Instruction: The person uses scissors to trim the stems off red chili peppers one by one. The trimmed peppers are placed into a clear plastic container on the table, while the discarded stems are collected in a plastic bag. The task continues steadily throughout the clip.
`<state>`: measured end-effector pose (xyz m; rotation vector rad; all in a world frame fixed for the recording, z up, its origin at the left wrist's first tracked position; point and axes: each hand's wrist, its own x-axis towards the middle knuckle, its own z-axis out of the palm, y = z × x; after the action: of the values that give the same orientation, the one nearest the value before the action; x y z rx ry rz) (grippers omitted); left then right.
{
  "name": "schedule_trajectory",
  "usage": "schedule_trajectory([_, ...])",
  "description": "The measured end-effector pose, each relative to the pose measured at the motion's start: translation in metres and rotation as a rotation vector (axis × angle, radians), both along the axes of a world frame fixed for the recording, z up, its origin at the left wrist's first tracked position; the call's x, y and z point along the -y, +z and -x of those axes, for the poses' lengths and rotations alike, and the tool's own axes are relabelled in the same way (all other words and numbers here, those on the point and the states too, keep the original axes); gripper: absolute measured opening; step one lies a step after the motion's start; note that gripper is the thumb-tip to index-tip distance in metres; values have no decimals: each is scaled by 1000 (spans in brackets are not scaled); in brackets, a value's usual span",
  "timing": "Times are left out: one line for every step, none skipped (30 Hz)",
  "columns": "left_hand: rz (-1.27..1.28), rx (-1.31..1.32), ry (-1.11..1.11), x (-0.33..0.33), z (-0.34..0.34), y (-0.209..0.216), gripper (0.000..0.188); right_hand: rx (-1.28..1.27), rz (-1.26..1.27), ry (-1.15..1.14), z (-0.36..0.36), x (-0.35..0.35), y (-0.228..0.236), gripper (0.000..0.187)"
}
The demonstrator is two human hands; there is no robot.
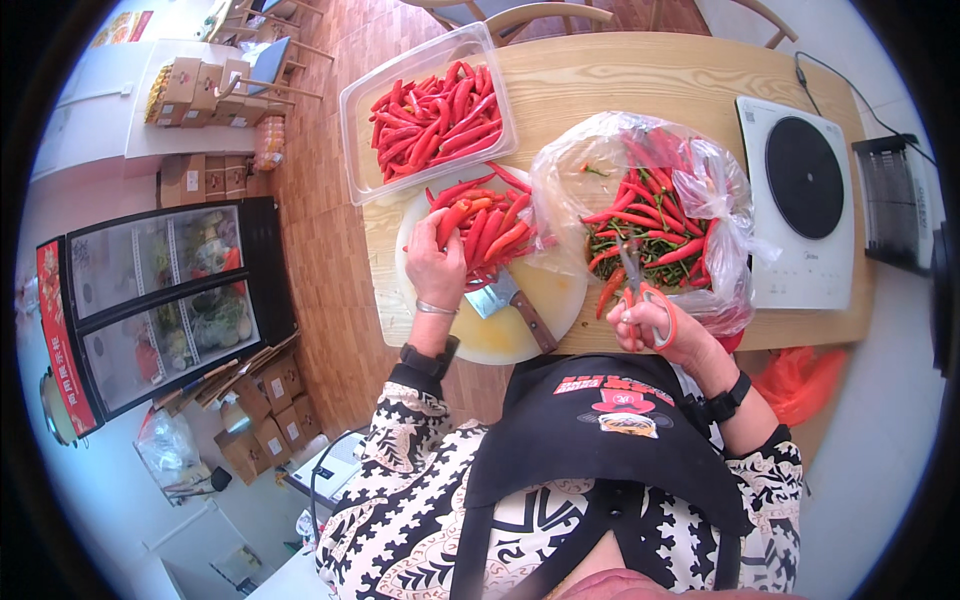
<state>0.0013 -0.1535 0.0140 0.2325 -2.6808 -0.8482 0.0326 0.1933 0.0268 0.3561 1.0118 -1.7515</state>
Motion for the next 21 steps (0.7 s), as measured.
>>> schedule_trajectory([182, 19, -48, 6, 3, -2, 31, 47, 36, -35, -1, 0, -1, 24])
schedule_trajectory([232, 35, -45, 6, 3, -3, 32, 97, 59, -73, -3, -3, -2, 23])
schedule_trajectory([283, 50, -46, 4, 3, -2, 33, 147, 83, -115, -6, -6, -3, 22])
schedule_trajectory([334, 65, -48, -2, 3, -2, 35, 103, 61, -108, -7, -7, -3, 22])
schedule_trajectory([322, 2, -71, -14, 6, 2, 34, 97, 16, -109, -10, -11, -4, 23])
schedule_trajectory([315, -64, -96, -28, 13, 13, 34, 90, -22, -112, -12, -15, -5, 23])
schedule_trajectory([306, -129, -122, -42, 18, 17, 33, 84, -60, -117, -15, -18, -6, 23])
schedule_trajectory([206, -154, -217, -52, 22, 14, 31, 54, -88, -124, -17, -24, -10, 23])
schedule_trajectory([154, -127, -316, -70, 26, 16, 28, 60, -88, -211, -20, -27, -12, 23])
schedule_trajectory([75, -84, -370, -92, 27, 10, 25, 66, -87, -298, -24, -29, -14, 22])
schedule_trajectory([69, -58, -468, -111, 27, 0, 21, 69, -89, -381, -26, -30, -14, 22])
schedule_trajectory([45, -71, -571, -137, 29, -9, 22, 94, -83, -472, -26, -32, -9, 20])
schedule_trajectory([-15, -90, -676, -160, 34, -16, 21, 104, -105, -526, -28, -32, -7, 20])
schedule_trajectory([-25, -99, -732, -178, 35, -29, 21, 114, -126, -572, -31, -32, -7, 20])
schedule_trajectory([13, -112, -788, -196, 40, -31, 22, 122, -148, -624, -34, -32, -9, 20])
schedule_trajectory([73, -45, -805, -206, 42, -31, 27, 115, -153, -635, -37, -32, -10, 20])
schedule_trajectory([138, 22, -823, -215, 45, -28, 32, 107, -154, -646, -40, -33, -10, 20])
schedule_trajectory([219, 54, -798, -217, 51, -34, 35, 100, -156, -657, -42, -35, -11, 20])
schedule_trajectory([301, 86, -771, -216, 58, -44, 38, 97, -154, -650, -46, -38, -12, 20])
schedule_trajectory([280, 135, -734, -210, 66, -52, 38, 93, -148, -648, -50, -41, -16, 21])
schedule_trajectory([265, 225, -758, -201, 74, -44, 36, 91, -134, -645, -53, -42, -18, 22])
